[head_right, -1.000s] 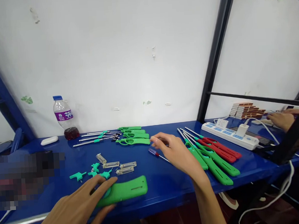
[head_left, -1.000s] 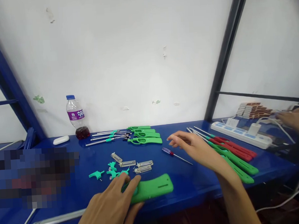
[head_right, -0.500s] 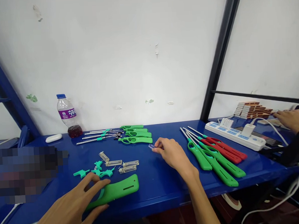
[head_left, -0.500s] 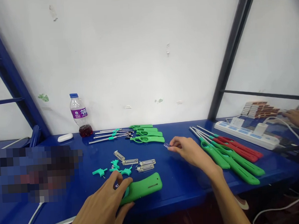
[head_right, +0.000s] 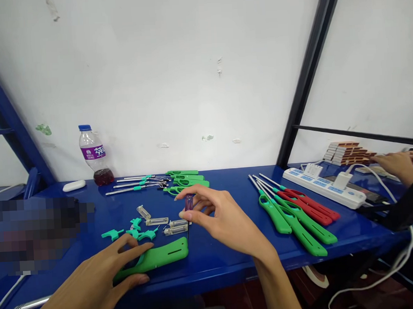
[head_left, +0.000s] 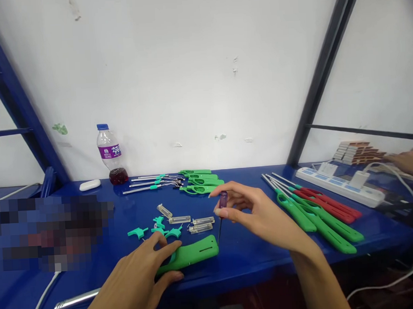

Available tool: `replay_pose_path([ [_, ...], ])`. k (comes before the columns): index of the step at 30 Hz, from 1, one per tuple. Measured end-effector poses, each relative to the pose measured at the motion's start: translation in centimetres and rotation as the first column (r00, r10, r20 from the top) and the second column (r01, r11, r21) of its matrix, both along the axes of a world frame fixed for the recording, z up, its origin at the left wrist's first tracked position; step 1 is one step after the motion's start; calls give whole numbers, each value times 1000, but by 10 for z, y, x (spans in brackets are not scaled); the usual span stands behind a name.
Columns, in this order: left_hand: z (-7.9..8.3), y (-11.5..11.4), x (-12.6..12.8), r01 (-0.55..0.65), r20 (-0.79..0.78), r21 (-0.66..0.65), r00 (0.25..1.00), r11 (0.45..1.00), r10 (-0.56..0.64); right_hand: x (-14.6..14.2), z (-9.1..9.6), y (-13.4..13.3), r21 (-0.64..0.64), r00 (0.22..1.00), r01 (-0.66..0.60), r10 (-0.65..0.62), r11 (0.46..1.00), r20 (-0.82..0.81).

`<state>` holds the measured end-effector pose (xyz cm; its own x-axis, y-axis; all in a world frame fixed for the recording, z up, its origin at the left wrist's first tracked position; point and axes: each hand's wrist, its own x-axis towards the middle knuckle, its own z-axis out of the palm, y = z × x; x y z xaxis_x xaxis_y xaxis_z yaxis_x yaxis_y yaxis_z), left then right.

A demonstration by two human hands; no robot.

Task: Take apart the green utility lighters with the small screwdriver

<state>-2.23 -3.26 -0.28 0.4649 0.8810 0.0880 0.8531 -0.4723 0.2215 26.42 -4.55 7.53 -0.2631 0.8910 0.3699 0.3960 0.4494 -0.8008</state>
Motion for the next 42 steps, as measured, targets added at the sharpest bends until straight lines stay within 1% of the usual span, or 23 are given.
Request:
replay_pose_path([
  [4,0,4,0,11,64,-11,998,1000,-10,-7,-4,6,13,999,5,-4,1000,-46],
  [7,-1,6,0,9,104,-7,995,1000,-8,-9,-5,7,20,1000,3,-3,1000,1],
  [9,0,7,0,12,114,-31,993,999,-9,-8,-5,7,16,1000,0,0,1000,31],
  [12,1,6,1,8,110,-76,994,997,1,-4,-7,7,-7,999,-22,22,1000,40],
  [14,0,4,0,7,107,-81,994,997,2,-2,-8,8,-12,999,-32,32,999,38],
  [20,-4,-3,0,22,106,1,994,1000,-22,-2,-8,10,16,996,9,-10,1000,92],
  [26,-4,-4,2,56,94,39,994,998,-60,-9,-6,10,115,996,81,-84,990,26],
  [30,-7,-3,2,67,106,77,992,995,-75,-9,-4,6,111,999,30,-31,993,10],
  [34,-5,-3,4,67,40,92,997,994,-71,-6,-3,3,51,999,-13,14,999,-29],
  [37,-2,-4,6,69,-6,87,998,994,-68,-6,-3,4,5,999,-16,16,1000,-43],
  [40,1,-5,8,66,-24,118,998,991,-64,-7,-4,6,44,997,-8,11,999,-76],
  [42,2,-5,8,66,-32,113,998,991,-63,-8,-4,8,57,993,-10,16,998,-116],
])
